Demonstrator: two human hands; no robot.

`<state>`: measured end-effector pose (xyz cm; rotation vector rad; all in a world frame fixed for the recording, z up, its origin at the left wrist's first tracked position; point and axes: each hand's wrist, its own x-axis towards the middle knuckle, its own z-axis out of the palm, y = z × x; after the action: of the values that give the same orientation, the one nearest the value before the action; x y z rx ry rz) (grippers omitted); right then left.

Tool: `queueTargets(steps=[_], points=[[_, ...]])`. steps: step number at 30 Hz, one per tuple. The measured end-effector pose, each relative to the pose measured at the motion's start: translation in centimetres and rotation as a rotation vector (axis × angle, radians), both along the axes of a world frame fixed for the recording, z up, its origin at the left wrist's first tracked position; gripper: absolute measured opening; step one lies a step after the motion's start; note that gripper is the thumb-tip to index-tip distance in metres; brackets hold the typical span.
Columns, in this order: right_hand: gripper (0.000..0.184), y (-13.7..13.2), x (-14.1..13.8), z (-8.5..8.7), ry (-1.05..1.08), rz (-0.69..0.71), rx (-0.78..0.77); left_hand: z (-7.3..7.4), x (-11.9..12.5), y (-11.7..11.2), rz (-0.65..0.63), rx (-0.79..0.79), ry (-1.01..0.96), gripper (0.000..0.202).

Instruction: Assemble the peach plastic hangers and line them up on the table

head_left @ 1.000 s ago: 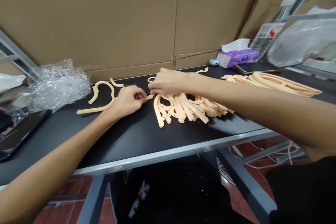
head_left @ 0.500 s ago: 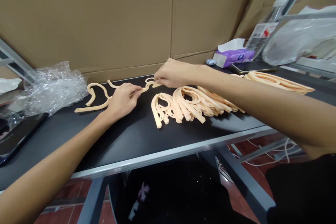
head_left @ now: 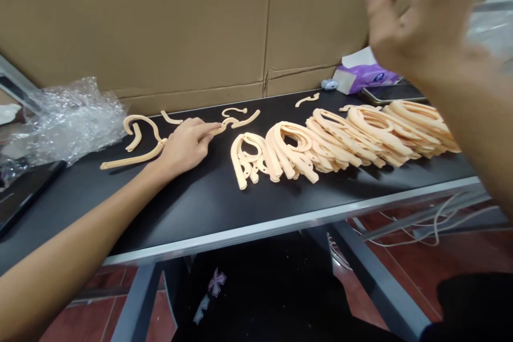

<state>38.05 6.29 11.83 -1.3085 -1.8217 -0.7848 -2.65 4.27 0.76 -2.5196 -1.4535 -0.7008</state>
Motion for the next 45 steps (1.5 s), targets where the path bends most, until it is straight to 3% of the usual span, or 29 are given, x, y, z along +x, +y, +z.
queueTargets(steps=[2, 4, 5, 7, 10, 15, 20, 27, 32, 36, 41, 45], points=[[0.058, 1.2, 0.4, -0.5, -0.105, -0.048, -0.262, -0.1, 0.0, 0.0, 0.013, -0.025, 0.027, 0.044], [0.049, 2.8, 0.7, -1.0, -0.174, -0.247, -0.655, -0.3, -0.1, 0.0, 0.022, -0.041, 0.045, 0.044], [0.044, 3.6, 0.9, -1.3, -0.203, -0.282, -0.771, -0.3, -0.1, 0.1, 0.022, -0.046, 0.048, 0.044], [0.040, 4.8, 1.5, -1.9, -0.285, -0.377, -0.999, -0.4, -0.2, 0.1, 0.021, -0.056, 0.048, 0.043], [0.040, 5.5, 2.2, -2.9, -0.347, -0.442, -1.146, -0.5, -0.1, 0.2, 0.044, -0.078, 0.041, 0.042], [0.036, 5.6, 3.1, -4.4, -0.325, -0.435, -1.198, -0.2, 0.1, 0.0, 0.053, -0.089, 0.047, 0.042], [0.031, 6.3, 3.3, -5.4, -0.329, -0.414, -1.152, 0.0, 0.3, -0.4, 0.061, -0.109, 0.038, 0.042], [0.043, 7.0, 2.2, -6.2, -0.336, -0.337, -1.076, 0.0, 0.4, -0.4, 0.045, -0.101, 0.008, 0.043], [0.021, 7.4, 1.3, -6.4, -0.336, -0.234, -1.027, -0.2, 0.3, -0.4, 0.030, -0.095, 0.008, 0.041], [0.020, 7.2, 0.3, -5.9, -0.331, -0.170, -0.992, -0.2, 0.3, -0.5, 0.027, -0.087, 0.021, 0.040], [0.018, 6.7, -0.9, -3.9, -0.302, -0.142, -0.916, -0.2, 0.2, -0.3, 0.007, -0.084, 0.035, 0.041], [0.013, 5.4, -3.2, -2.2, -0.179, -0.060, -0.735, -0.1, 0.2, -0.2, -0.019, -0.081, 0.013, 0.039]])
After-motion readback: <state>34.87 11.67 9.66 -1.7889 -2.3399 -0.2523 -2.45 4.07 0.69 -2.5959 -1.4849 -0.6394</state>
